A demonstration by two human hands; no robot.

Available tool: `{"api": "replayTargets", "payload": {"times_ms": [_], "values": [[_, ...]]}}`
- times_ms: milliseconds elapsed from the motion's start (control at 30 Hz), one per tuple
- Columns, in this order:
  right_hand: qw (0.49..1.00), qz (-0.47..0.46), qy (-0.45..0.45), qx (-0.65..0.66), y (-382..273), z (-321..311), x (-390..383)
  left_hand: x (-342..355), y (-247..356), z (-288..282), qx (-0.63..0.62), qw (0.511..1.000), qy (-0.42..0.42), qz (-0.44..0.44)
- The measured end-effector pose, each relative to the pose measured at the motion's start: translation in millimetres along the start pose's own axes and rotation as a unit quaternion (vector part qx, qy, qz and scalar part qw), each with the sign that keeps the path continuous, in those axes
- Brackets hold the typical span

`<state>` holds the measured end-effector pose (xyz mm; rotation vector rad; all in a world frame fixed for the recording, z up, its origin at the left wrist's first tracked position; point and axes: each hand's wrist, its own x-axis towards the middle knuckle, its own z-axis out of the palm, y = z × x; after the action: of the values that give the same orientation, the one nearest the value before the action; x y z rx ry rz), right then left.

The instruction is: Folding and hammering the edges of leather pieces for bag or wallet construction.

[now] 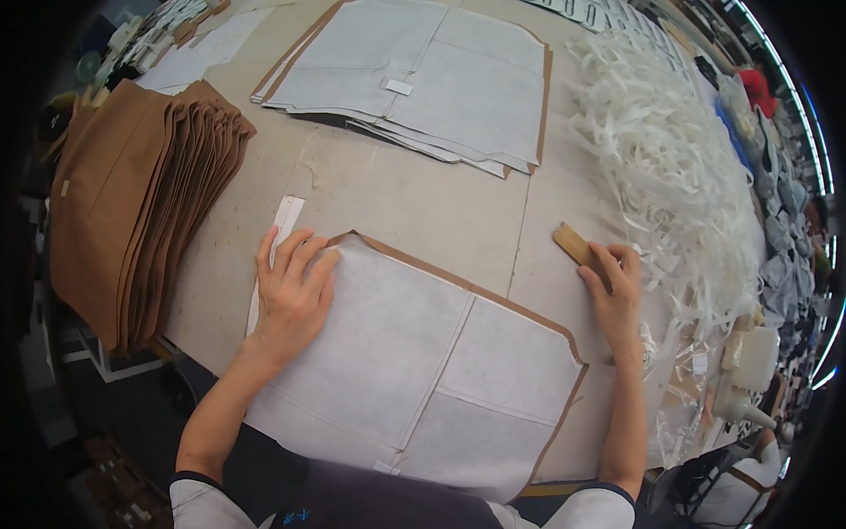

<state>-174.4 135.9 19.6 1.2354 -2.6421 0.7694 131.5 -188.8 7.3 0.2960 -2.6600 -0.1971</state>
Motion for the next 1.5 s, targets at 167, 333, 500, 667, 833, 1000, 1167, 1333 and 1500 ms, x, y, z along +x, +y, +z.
{"api": "replayTargets", "payload": {"times_ms": [167,333,500,667,833,1000,1167,1333,1500], "values": [[0.99,-0.036,-0.096,0.099,-36.7,-6.0,17.5,8.8,7.7,9.7,-0.032,0.999,-0.013,-0.018],[0.94,-0.159,-0.202,0.223,-100.6,42.4,75.5,5.7,4.6,8.4,-0.052,0.998,0.0,-0.029],[0.874,-0.257,-0.372,0.179,-115.3,66.6,126.1,8.5,11.2,11.2,-0.041,0.999,0.0,-0.027],[0.838,-0.395,-0.34,0.161,-134.1,76.6,143.6,6.6,9.7,11.0,-0.027,0.999,-0.005,-0.027],[0.823,-0.432,-0.354,0.105,-141.4,81.1,150.9,8.4,12.2,8.7,-0.015,0.999,-0.007,-0.035],[0.816,-0.477,-0.3,0.127,-149.7,94.6,156.2,7.9,12.5,9.2,-0.007,0.999,-0.006,-0.043],[0.806,-0.503,-0.286,0.125,-156.0,98.8,163.2,7.8,12.3,10.6,-0.005,0.999,-0.02,-0.046],[0.785,-0.533,-0.306,0.076,-167.7,102.3,174.0,7.4,11.8,11.3,0.014,0.998,-0.032,-0.042],[0.782,-0.541,-0.294,0.097,-168.0,104.7,176.7,7.2,11.2,8.8,0.018,0.998,-0.03,-0.049]]}}
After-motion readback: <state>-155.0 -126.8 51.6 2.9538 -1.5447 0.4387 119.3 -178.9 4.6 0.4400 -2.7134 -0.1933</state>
